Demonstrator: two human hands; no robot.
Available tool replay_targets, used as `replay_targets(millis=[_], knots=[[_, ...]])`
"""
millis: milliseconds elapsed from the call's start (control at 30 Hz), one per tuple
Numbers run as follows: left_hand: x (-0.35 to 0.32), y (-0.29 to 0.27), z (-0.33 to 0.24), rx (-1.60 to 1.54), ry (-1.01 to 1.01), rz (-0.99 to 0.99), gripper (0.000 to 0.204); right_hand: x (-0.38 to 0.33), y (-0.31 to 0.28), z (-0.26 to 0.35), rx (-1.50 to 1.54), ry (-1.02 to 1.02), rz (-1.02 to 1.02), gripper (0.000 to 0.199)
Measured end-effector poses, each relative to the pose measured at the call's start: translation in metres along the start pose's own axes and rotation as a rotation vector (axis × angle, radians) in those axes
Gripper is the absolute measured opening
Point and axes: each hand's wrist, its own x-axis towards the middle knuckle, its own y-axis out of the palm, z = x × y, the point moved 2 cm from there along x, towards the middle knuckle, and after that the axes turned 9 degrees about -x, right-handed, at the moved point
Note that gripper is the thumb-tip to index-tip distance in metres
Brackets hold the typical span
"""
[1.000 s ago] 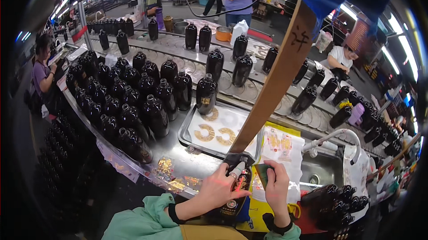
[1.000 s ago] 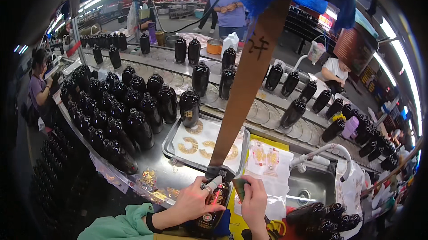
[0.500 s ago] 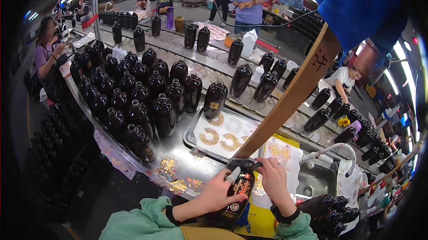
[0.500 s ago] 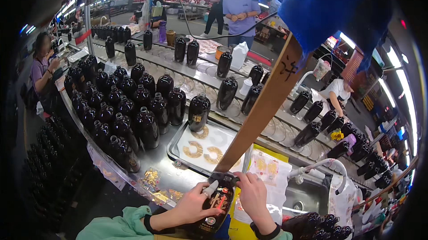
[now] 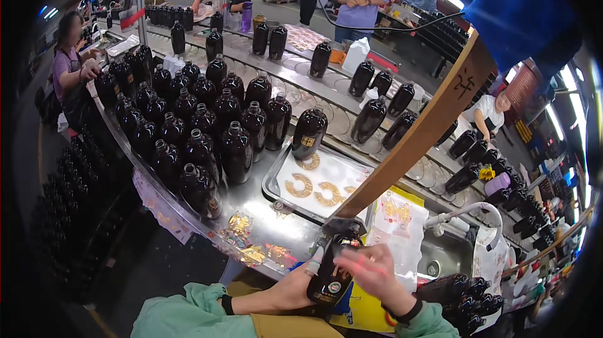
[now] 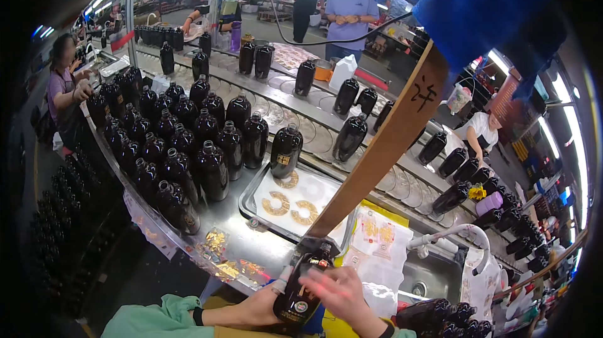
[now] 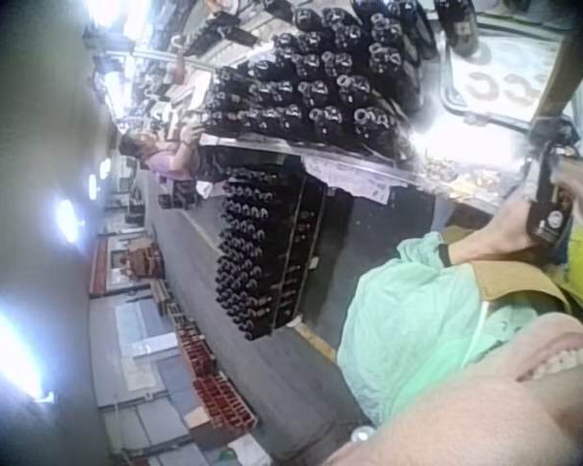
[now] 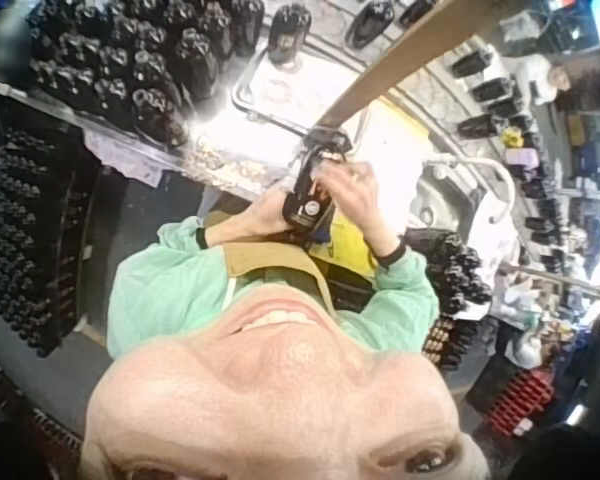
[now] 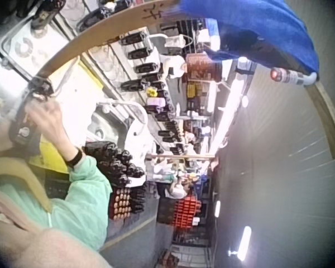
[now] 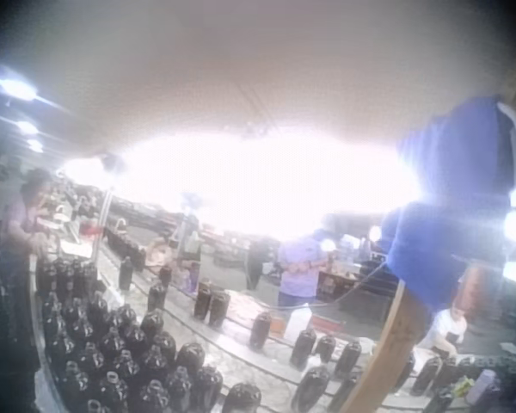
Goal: Applying decorative stickers and gold-colored labels to black glass bottles using hands and a scraping tool in a manufacturing facility.
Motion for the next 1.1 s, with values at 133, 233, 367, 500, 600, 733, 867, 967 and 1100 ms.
replay_targets(millis=[133, 233, 367, 500, 600, 733, 867, 967, 1100], knots=[[-0.003, 0.001, 0.001, 0.093, 0.022, -0.053, 0.076, 0.005, -0.001, 0.026, 0.210, -0.019, 0.164, 0.022], [-0.009, -0.001, 0.013, 0.366, 0.072, 0.027, 0.097, 0.035, -0.005, -0.013, 0.012, 0.244, 0.153, 0.016], [-0.007, -0.001, -0.003, 0.290, 0.114, -0.032, 0.098, -0.005, 0.026, -0.014, -0.020, -0.056, -0.025, 0.018], [-0.001, 0.000, -0.003, 0.255, -0.061, -0.032, 0.124, 0.011, 0.004, 0.021, 0.279, 0.046, 0.262, 0.029], [-0.007, 0.003, -0.014, 0.182, -0.264, -0.010, 0.124, 0.028, 0.012, -0.030, -0.023, 0.233, -0.088, 0.034], [-0.011, 0.002, -0.016, 0.418, 0.076, 0.020, 0.120, 0.000, 0.006, 0.015, -0.009, -0.039, -0.094, 0.034], [-0.005, 0.010, -0.021, 0.043, -0.017, -0.101, 0.104, 0.001, 0.013, 0.017, 0.124, 0.001, 0.104, 0.026], [0.003, 0.004, -0.021, 0.411, 0.085, -0.031, 0.092, 0.014, 0.007, -0.034, -0.033, 0.230, -0.126, 0.024], [0.005, 0.002, -0.023, 0.069, -0.046, -0.085, 0.097, -0.024, 0.010, 0.020, 0.157, -0.039, -0.148, 0.033]])
